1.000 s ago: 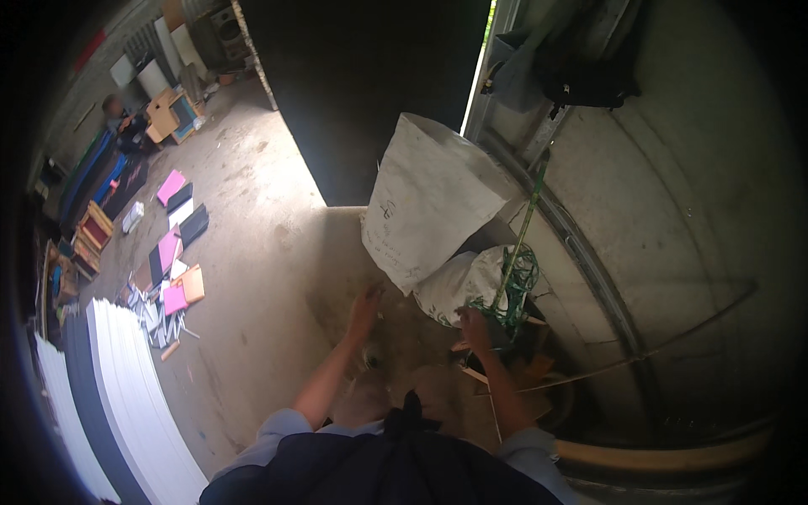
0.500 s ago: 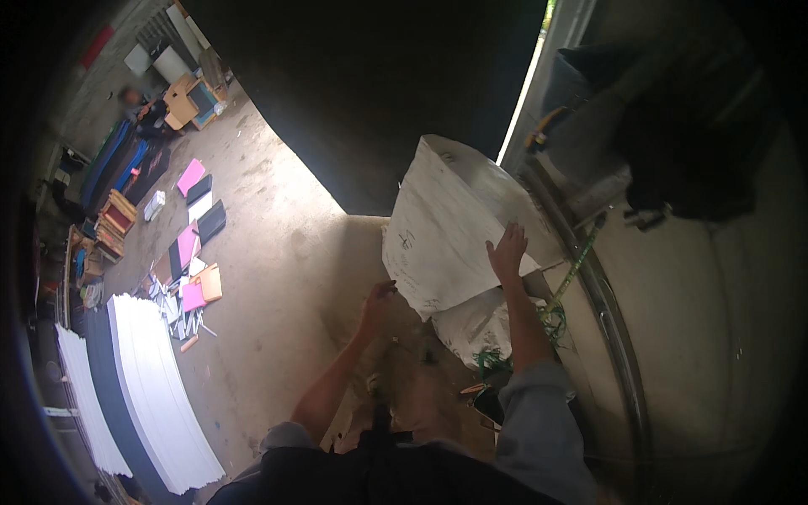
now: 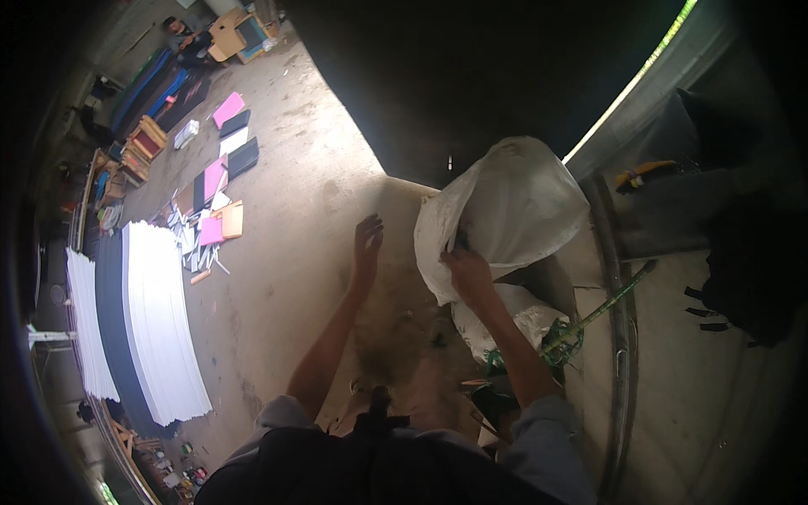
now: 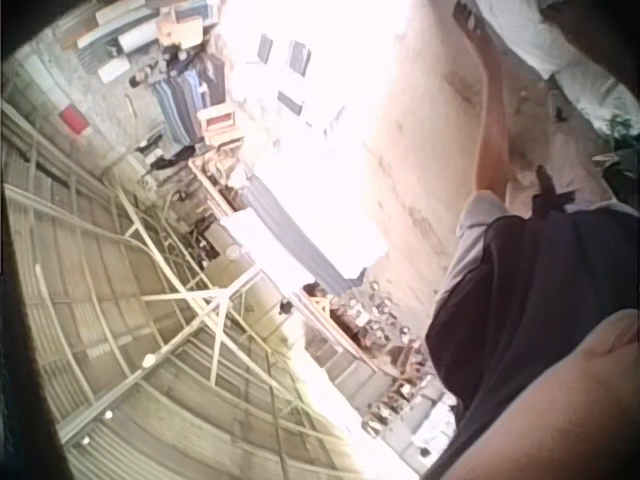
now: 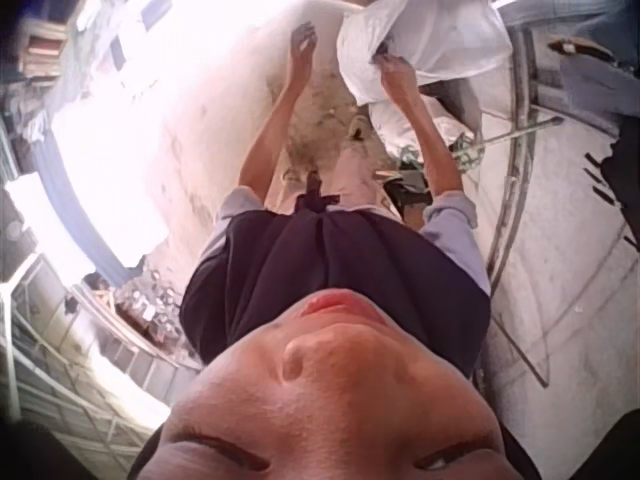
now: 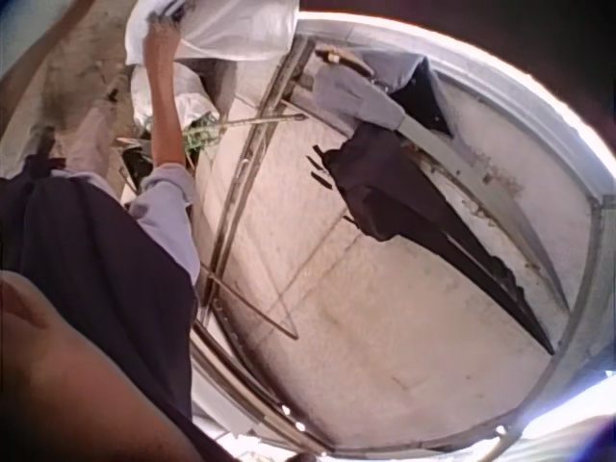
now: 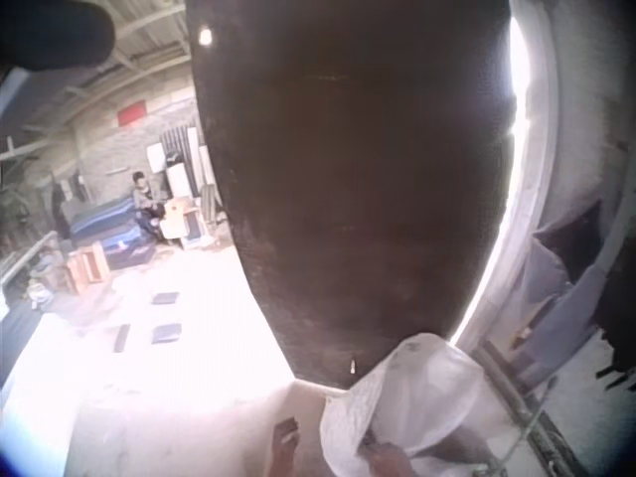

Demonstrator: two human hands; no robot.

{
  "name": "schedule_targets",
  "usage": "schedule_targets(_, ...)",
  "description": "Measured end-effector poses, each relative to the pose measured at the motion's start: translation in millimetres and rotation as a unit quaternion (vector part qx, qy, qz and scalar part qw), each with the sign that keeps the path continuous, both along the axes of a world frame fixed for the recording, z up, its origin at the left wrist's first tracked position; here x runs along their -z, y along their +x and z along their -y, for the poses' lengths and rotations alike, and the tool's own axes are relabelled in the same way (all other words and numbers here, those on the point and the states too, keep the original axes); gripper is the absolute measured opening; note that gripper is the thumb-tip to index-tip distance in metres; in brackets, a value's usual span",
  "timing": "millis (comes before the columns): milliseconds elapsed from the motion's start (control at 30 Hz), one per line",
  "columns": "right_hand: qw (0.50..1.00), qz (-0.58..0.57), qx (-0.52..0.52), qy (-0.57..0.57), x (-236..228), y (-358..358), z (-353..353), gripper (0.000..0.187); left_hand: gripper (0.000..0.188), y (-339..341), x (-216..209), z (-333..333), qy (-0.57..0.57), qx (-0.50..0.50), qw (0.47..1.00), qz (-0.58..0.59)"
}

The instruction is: The person sits on the floor and ties a stack of notebooks with a black string, then uses a utility knife to cut the excess string. They carry the bound stack to a shelf and place it among other stacks. Afterwards, they gather various colored paper scraps and trimmings from the floor and put them into a white sack.

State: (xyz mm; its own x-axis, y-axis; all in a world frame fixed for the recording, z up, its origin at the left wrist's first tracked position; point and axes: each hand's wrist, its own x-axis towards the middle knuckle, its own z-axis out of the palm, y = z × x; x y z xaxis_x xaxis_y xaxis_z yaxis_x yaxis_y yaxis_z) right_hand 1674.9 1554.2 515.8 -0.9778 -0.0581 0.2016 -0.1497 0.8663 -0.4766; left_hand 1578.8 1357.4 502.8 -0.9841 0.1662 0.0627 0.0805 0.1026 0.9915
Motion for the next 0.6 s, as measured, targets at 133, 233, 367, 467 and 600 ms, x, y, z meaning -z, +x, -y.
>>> schedule_targets(133, 0.995, -0.002, -0.103, 0.001, -74, -8, 54, 0.024, 0.020, -15, -48, 34, 0.038, 0.065, 0.992, 0.106)
schedule_targets(233, 0.986, 0.022, -0.163, 0.013, -117, -14, 94, 0.026, 0.026, -9, -68, 68, -0.009, 0.149, 0.979, 0.137)
schedule_targets(367, 0.971, 0.021, -0.238, 0.024, -153, -16, 165, 0.026, 0.037, 0, -85, 131, 0.011, 0.160, 0.976, 0.148)
schedule_targets(467, 0.956, 0.032, -0.286, 0.052, -157, -16, 234, 0.029, 0.040, 0, -82, 199, -0.008, 0.166, 0.973, 0.162)
schedule_targets(600, 0.931, 0.033, -0.356, 0.080, -166, -25, 344, 0.028, 0.039, 0, -78, 311, 0.002, 0.206, 0.966, 0.153)
